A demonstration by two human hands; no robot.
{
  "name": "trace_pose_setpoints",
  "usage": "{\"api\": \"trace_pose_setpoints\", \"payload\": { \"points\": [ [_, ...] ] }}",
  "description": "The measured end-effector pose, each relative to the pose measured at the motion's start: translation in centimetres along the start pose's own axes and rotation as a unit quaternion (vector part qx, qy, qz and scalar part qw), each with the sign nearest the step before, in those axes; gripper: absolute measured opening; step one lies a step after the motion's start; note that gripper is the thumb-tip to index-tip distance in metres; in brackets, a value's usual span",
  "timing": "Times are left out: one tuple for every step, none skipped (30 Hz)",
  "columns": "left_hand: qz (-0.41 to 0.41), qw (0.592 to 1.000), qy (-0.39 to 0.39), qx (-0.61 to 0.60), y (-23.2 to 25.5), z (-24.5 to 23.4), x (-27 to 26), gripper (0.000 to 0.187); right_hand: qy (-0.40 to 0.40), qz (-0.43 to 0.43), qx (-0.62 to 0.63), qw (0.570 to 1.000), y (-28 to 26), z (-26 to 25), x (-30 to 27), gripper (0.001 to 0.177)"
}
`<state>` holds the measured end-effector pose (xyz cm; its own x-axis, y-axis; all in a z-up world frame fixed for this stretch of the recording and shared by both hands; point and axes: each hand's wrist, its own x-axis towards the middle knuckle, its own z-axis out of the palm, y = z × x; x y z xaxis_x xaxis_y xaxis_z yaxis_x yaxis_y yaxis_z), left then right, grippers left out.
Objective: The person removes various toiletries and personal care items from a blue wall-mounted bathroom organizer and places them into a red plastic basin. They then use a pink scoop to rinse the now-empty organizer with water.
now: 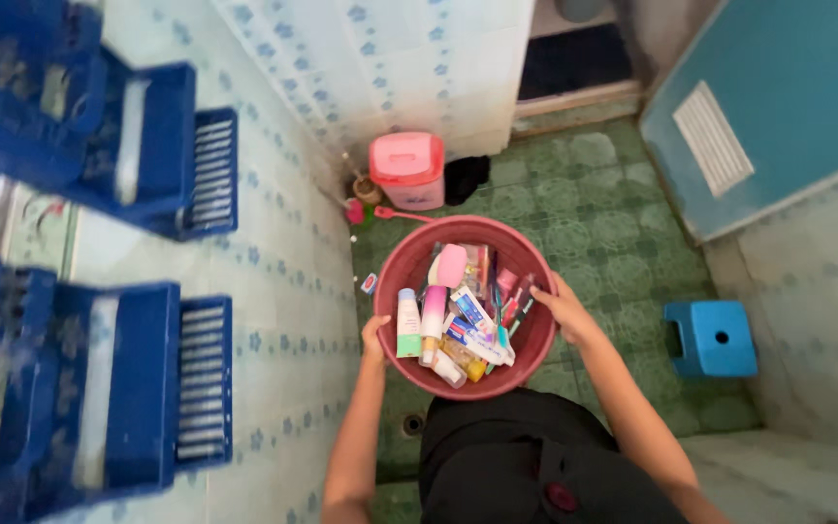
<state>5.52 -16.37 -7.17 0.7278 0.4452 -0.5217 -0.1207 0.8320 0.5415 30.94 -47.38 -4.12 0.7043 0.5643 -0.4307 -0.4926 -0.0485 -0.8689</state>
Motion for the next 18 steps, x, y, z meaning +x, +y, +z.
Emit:
{"api": "trace_pose_setpoints", "payload": {
  "points": [
    [0.001,1.000,-0.007,-0.004,0.4,0.9,0.6,0.059,0.012,-0.014,0.028,0.999,0.2,0.2,-0.4,0.045],
    [0.003,1.000,-0.012,-0.010,0.7,1.6,1.1,0.060,0.022,-0.027,0.056,0.998,0.3,0.3,-0.6,0.049],
    [0.013,1.000,-0.025,-0.005,1.0,2.4,1.9,0.060,0.034,-0.050,0.059,0.996,0.1,0.3,-0.6,0.048],
    [0.021,0.999,-0.039,0.000,1.3,3.3,3.0,0.061,0.048,-0.072,0.063,0.994,-0.1,0.3,-0.5,0.047],
    [0.028,0.998,-0.053,0.006,1.5,4.3,4.1,0.062,0.062,-0.093,0.067,0.991,-0.4,0.3,-0.4,0.046],
    [0.019,0.998,-0.066,0.004,1.6,5.3,5.4,0.062,0.088,-0.120,0.067,0.987,-0.9,0.2,-0.2,0.046],
    [0.010,0.997,-0.080,0.001,1.6,6.3,6.6,0.062,0.113,-0.147,0.065,0.980,-1.4,0.1,0.0,0.046],
    [-0.001,0.996,-0.093,-0.001,1.4,7.3,7.8,0.062,0.140,-0.172,0.063,0.973,-1.9,0.0,-0.1,0.046],
    [-0.006,0.994,-0.111,0.000,1.1,8.2,8.8,0.062,0.170,-0.184,0.057,0.966,-2.3,-0.1,-0.4,0.047],
    [-0.011,0.991,-0.132,0.002,0.8,9.3,10.0,0.062,0.201,-0.197,0.051,0.958,-2.8,-0.2,-0.6,0.047],
    [-0.016,0.988,-0.153,0.002,0.5,10.3,11.1,0.062,0.231,-0.210,0.045,0.949,-3.3,-0.2,-1.0,0.047],
    [-0.027,0.986,-0.163,0.000,0.0,11.4,12.0,0.062,0.250,-0.222,0.045,0.941,-3.8,-0.4,-1.7,0.047],
    [-0.037,0.984,-0.173,-0.003,-0.5,12.4,12.9,0.061,0.270,-0.235,0.045,0.933,-4.3,-0.5,-2.4,0.046],
    [-0.049,0.982,-0.182,-0.006,-1.3,13.4,13.6,0.060,0.290,-0.246,0.043,0.924,-4.7,-0.7,-3.2,0.045],
    [-0.057,0.981,-0.187,-0.009,-2.1,14.3,14.2,0.060,0.313,-0.246,0.038,0.916,-5.1,-0.8,-4.1,0.045],
    [-0.066,0.979,-0.192,-0.011,-3.0,15.2,14.6,0.060,0.337,-0.246,0.034,0.908,-5.4,-0.9,-5.2,0.044],
    [-0.075,0.978,-0.197,-0.012,-4.0,16.1,15.0,0.060,0.361,-0.245,0.030,0.899,-5.6,-1.1,-6.3,0.043],
    [-0.085,0.976,-0.202,-0.008,-4.8,16.8,15.2,0.060,0.375,-0.256,0.038,0.890,-5.7,-1.1,-7.3,0.043]
  ]
}}
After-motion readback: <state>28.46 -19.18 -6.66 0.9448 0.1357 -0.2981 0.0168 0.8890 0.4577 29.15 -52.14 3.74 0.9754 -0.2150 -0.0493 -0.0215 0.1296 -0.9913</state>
